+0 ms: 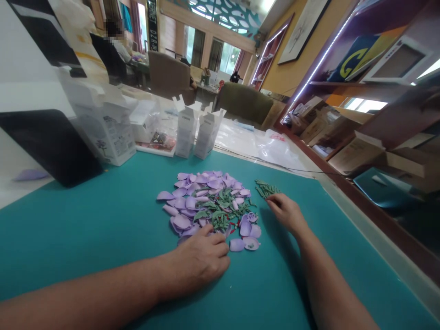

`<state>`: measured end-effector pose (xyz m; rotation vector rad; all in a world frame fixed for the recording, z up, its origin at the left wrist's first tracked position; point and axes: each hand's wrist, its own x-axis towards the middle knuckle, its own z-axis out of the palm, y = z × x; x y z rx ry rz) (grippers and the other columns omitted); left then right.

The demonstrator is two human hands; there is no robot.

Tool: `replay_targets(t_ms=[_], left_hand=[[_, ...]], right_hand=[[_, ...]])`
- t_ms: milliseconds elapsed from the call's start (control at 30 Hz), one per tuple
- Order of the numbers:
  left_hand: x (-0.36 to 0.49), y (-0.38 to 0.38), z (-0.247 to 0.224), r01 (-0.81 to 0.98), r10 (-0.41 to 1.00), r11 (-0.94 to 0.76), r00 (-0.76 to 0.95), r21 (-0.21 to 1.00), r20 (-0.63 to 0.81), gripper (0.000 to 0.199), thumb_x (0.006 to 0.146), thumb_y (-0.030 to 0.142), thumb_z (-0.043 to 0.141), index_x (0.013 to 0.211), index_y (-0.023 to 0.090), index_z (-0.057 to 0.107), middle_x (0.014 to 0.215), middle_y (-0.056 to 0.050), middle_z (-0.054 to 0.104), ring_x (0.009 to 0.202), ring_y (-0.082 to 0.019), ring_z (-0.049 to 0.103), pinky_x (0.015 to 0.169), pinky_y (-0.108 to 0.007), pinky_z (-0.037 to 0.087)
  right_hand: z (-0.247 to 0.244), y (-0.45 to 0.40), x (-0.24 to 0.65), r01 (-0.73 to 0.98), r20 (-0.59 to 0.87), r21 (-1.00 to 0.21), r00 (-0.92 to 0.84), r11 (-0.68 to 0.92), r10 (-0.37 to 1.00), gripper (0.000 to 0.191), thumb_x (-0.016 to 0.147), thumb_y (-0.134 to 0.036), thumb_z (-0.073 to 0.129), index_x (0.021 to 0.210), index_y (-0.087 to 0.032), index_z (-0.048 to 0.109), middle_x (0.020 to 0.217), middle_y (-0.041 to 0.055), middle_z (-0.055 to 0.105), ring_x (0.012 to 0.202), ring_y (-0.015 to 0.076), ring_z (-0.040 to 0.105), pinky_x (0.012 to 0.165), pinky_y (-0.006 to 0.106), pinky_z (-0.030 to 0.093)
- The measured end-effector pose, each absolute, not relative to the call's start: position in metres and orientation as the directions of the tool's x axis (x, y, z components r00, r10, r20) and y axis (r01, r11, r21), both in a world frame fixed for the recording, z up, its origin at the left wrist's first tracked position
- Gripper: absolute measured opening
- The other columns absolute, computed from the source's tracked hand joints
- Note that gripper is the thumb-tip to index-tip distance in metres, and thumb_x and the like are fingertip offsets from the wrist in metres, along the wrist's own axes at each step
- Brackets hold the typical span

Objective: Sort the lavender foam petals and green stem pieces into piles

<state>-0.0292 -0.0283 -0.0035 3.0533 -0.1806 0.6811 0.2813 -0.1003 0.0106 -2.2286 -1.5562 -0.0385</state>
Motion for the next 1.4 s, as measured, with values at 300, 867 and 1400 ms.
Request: replay_targets(t_ms=[300,867,1400], left_hand=[[-0.028,-0.026,-0.007,-0.149,-0.165,-0.986,0.901,-0.071,0.402,0.012,0.087,0.014,0.059,0.076,0.017,0.055,0.079,-0.003,0.061,0.079,-0.019,0.052,0.074,-0.038,0.035],[-0.031,-0.027,-0.003,-0.157,-0.170,-0.985,0.902,-0.065,0.398,0.013,0.090,0.015,0.055,0.077,0.017,0.057,0.081,-0.004,0.063,0.079,-0.018,0.053,0.074,-0.037,0.036],[-0.032,-0.026,0.001,-0.165,-0.162,-0.986,0.888,-0.031,0.430,0.010,0.090,0.014,0.052,0.082,0.017,0.058,0.087,-0.004,0.063,0.081,-0.018,0.053,0.075,-0.036,0.038]], right_hand=[[0.018,-0.063,0.205,0.950,0.260,-0.312,0.078,0.007,0.963,0.013,0.084,-0.022,0.053,0.090,-0.020,0.065,0.082,0.0032,0.065,0.079,0.0187,0.056,0.074,0.030,0.041],[0.028,-0.056,0.211,0.930,0.131,-0.276,0.287,-0.244,0.949,0.027,0.076,-0.019,0.052,0.100,-0.020,0.065,0.079,0.0027,0.061,0.070,0.0180,0.054,0.063,0.027,0.036],[0.022,-0.012,0.203,0.966,0.042,0.260,-0.008,-0.004,0.999,0.024,0.086,-0.006,0.048,0.099,-0.018,0.065,0.094,0.0126,0.060,0.083,0.0242,0.052,0.071,0.032,0.036]])
